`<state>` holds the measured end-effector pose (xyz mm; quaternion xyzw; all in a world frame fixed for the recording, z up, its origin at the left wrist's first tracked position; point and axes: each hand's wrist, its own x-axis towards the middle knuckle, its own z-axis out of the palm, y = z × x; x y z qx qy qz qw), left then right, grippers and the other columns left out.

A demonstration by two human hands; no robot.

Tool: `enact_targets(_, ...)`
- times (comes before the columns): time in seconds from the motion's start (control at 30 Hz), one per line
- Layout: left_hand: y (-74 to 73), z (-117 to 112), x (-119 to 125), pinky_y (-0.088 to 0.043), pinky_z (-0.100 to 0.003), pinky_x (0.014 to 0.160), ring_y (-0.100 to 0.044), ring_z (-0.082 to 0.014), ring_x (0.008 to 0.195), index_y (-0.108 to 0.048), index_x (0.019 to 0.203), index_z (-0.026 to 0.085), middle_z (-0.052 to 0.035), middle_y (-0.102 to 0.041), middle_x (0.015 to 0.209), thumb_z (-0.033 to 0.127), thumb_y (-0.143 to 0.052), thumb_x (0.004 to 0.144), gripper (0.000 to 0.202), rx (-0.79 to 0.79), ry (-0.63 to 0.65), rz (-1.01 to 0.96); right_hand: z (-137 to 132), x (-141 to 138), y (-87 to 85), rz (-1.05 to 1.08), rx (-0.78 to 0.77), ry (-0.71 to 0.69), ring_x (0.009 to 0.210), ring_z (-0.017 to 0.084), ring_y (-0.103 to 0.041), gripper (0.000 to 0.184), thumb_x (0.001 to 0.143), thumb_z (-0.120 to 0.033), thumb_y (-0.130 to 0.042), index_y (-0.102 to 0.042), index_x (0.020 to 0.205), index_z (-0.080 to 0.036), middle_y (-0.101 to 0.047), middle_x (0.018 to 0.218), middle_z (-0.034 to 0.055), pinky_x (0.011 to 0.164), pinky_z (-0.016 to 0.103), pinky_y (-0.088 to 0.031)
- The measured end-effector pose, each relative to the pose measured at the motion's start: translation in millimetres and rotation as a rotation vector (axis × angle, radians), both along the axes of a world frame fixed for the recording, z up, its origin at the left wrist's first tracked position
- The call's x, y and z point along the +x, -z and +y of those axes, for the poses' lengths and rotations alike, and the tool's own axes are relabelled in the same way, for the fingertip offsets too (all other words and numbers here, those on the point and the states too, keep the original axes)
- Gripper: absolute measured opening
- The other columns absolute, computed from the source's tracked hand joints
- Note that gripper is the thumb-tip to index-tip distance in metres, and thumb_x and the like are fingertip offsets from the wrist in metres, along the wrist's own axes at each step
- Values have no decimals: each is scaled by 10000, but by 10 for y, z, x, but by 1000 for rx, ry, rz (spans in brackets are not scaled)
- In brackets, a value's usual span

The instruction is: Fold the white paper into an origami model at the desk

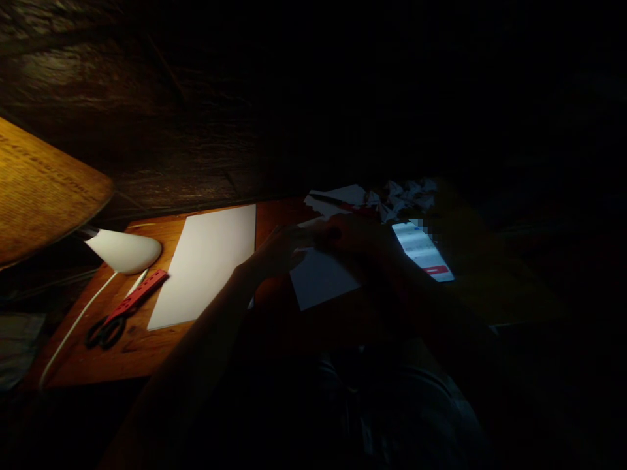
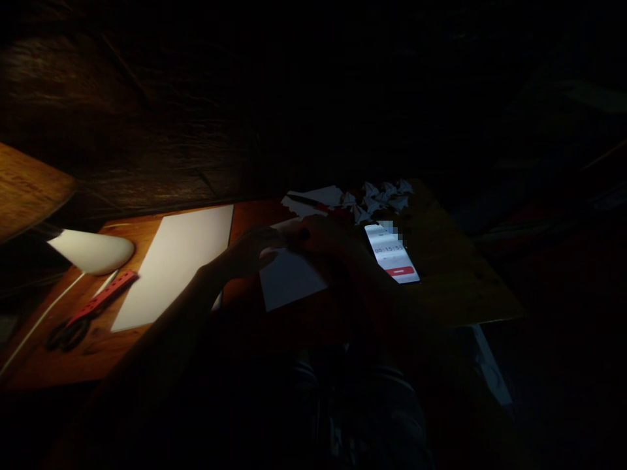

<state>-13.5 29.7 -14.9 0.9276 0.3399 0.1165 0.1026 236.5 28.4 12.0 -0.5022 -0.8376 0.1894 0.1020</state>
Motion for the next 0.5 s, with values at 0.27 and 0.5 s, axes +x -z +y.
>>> enact_targets(0.27,-99,-71,67,-474,-553,1158,-625,-321,1348,-748,1259,234,-92,-742,1383,167,-595,921,377,-57,-38,49,113,58,179,175,14,-85,1031,244,-743,233,852,-208,-758,-841,1069,-210,-828,1148,77,892,325,-525)
enact_targets(0.5,-104,-82,87,-462,-555,1161,-615,-324,1350,-751,1221,222,-98,-735,1381,169,-595,928,336,-81,-60,64,187,100,259,118,22,-106,1005,245,-744,318,818,-106,-666,-871,1042,-199,-825,1118,88,882,325,-529)
